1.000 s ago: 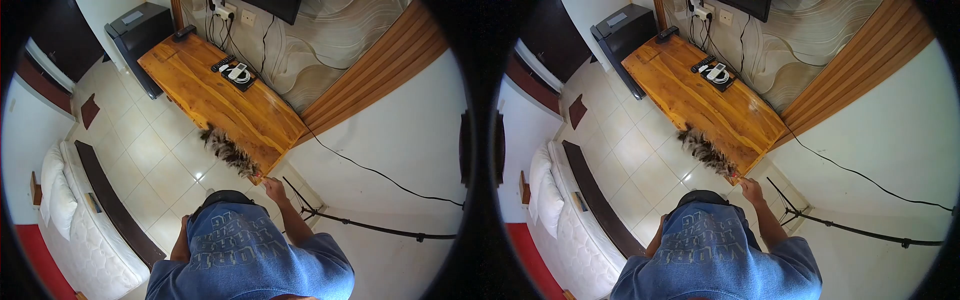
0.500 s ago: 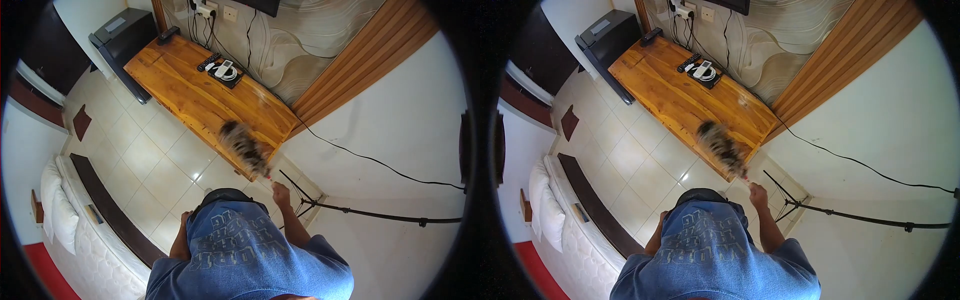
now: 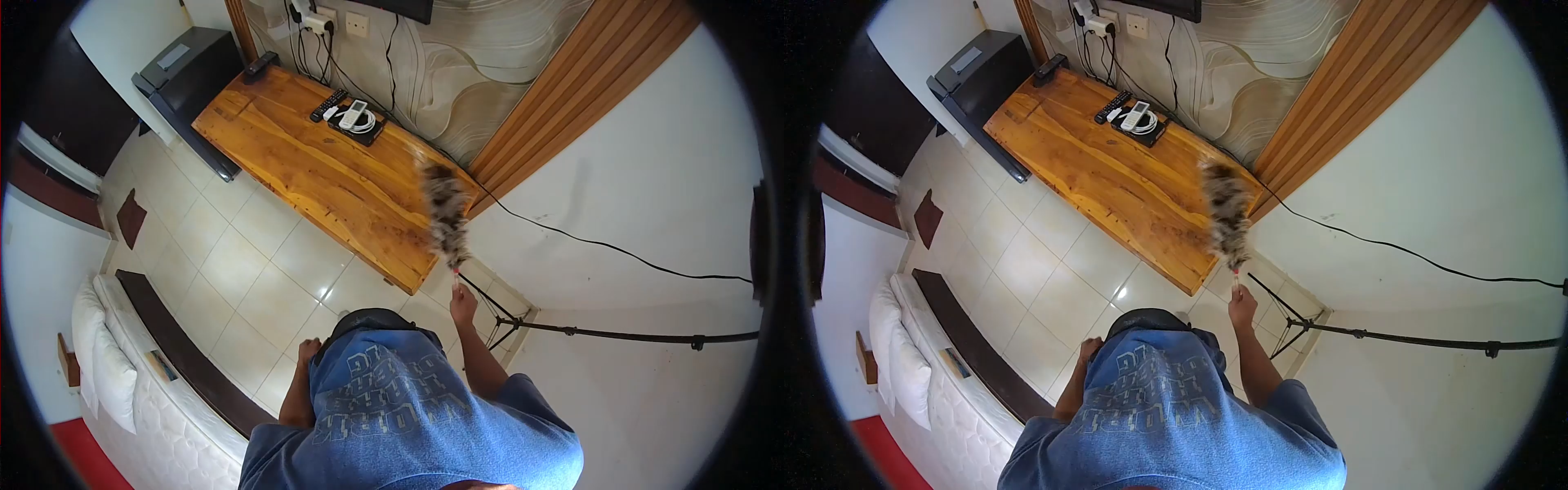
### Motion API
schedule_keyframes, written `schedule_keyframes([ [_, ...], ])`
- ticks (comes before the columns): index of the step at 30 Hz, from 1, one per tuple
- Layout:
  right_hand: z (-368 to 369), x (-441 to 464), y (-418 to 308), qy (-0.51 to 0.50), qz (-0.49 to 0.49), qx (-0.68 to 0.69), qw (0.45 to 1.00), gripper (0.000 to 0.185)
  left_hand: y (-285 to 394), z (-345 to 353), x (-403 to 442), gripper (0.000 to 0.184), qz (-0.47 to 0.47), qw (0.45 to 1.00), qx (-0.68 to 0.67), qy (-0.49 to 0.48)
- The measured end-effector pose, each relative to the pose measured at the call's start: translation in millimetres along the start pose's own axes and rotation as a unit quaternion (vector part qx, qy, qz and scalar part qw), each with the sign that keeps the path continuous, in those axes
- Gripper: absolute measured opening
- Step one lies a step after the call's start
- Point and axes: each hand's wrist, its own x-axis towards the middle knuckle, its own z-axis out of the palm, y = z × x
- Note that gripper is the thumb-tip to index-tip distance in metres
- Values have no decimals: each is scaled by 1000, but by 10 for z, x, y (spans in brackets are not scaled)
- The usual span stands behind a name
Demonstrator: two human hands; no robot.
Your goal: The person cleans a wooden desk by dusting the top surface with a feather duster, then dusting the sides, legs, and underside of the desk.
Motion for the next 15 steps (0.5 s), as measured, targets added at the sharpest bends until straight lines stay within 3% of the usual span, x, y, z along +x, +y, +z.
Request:
schedule_keyframes([
  [1,48,8,-48,18,83,-9,996,29,142,-2,22,36,3,999,-39,-14],
  [5,619,-5,-128,27,-111,80,990,29,1344,66,-227,34,121,986,-51,-105],
  [7,828,-101,-389,-93,-93,47,990,22,1864,231,-313,38,184,971,-45,-148],
  [8,859,-136,-596,-214,26,132,968,17,2151,323,-417,40,201,965,-47,-165],
  [9,866,-181,-809,-327,145,214,909,13,2323,437,-421,41,193,963,-53,-179],
  [12,1045,-312,-1073,-338,117,335,872,19,2664,776,-492,35,150,957,-117,-219],
  [15,945,-306,-1231,-351,36,314,881,15,2762,955,-562,25,190,956,-50,-220],
])
